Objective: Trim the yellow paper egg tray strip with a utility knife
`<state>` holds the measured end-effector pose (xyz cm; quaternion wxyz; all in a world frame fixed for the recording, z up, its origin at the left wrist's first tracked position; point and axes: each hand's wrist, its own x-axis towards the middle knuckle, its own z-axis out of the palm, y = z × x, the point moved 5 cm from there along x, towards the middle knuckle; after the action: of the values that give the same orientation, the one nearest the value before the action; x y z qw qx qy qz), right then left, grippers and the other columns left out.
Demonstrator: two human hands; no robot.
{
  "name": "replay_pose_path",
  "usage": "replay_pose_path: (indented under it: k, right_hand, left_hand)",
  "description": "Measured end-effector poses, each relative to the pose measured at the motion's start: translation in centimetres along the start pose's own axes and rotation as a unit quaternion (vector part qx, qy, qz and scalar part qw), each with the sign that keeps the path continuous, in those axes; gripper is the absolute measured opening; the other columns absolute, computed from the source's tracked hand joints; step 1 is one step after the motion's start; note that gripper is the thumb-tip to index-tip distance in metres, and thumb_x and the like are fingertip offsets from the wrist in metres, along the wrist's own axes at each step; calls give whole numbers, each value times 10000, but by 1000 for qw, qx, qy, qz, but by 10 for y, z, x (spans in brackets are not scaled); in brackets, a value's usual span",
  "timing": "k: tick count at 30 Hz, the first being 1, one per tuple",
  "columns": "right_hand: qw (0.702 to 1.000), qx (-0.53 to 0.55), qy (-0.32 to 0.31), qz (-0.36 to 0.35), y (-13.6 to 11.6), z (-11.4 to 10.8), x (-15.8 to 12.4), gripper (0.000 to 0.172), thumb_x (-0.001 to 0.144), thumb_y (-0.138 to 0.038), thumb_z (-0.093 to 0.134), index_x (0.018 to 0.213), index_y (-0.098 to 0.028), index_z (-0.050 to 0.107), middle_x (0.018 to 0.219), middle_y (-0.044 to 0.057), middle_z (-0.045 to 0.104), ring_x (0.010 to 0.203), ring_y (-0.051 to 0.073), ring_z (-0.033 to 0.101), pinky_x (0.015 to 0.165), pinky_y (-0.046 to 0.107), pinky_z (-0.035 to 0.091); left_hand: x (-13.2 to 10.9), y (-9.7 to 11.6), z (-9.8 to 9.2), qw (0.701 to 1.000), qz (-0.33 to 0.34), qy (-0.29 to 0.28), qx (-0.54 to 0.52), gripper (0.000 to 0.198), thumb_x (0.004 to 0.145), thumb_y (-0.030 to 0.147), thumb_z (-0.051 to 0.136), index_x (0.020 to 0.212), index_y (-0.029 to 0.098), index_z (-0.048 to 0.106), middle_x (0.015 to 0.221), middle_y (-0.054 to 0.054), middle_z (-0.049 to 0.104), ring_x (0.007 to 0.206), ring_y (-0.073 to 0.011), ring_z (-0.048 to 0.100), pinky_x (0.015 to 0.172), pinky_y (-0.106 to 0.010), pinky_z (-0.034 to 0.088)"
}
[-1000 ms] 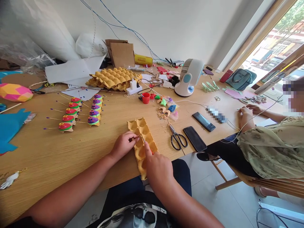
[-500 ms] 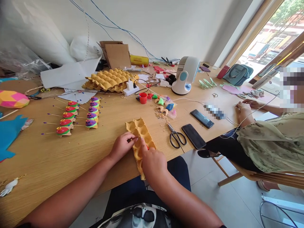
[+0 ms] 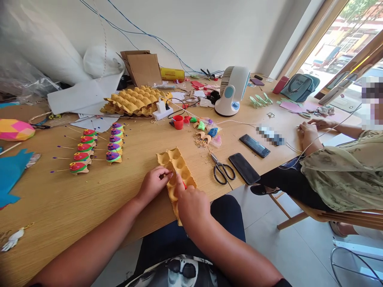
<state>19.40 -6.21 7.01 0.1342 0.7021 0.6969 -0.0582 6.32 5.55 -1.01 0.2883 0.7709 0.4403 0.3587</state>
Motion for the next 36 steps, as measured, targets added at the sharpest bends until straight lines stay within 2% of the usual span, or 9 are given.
replay_pose_path:
  k: [5, 21, 29, 36]
  right_hand:
    - [1000, -3, -7, -2, 5, 4, -11, 754, 944, -135, 522, 1622, -265, 220, 873, 51, 724, 731, 212, 742, 581, 281, 533]
    - [1000, -5, -12, 2, 3, 1, 0, 739, 969, -145, 494, 1628, -276, 188, 894, 59, 729, 761, 200, 743, 613, 263, 522]
    - [999, -45, -13, -12, 9, 9, -25, 809, 918, -79, 512, 1632, -263, 179, 837, 56, 716, 718, 201, 735, 586, 267, 516]
    - [998, -59, -13, -13, 10, 4, -29, 789, 923, -65, 503, 1628, -246, 200, 851, 61, 727, 715, 202, 735, 568, 271, 504]
  left_hand:
    - [0, 2, 0, 1000, 9, 9, -6, 118, 895, 265, 632, 841, 189, 705, 840, -22, 669, 781, -152, 618, 737, -276, 470]
    - [1, 4, -1, 1000, 14, -1, 11, 135, 896, 262, 642, 788, 190, 680, 797, -13, 655, 753, -152, 604, 714, -278, 459]
    - [-1, 2, 0, 1000, 13, 15, 7, 104, 889, 272, 650, 854, 197, 712, 860, -30, 696, 794, -164, 641, 755, -287, 492]
    - [-1, 2, 0, 1000, 14, 10, 2, 99, 891, 263, 647, 845, 204, 711, 884, -34, 706, 810, -165, 655, 752, -285, 500]
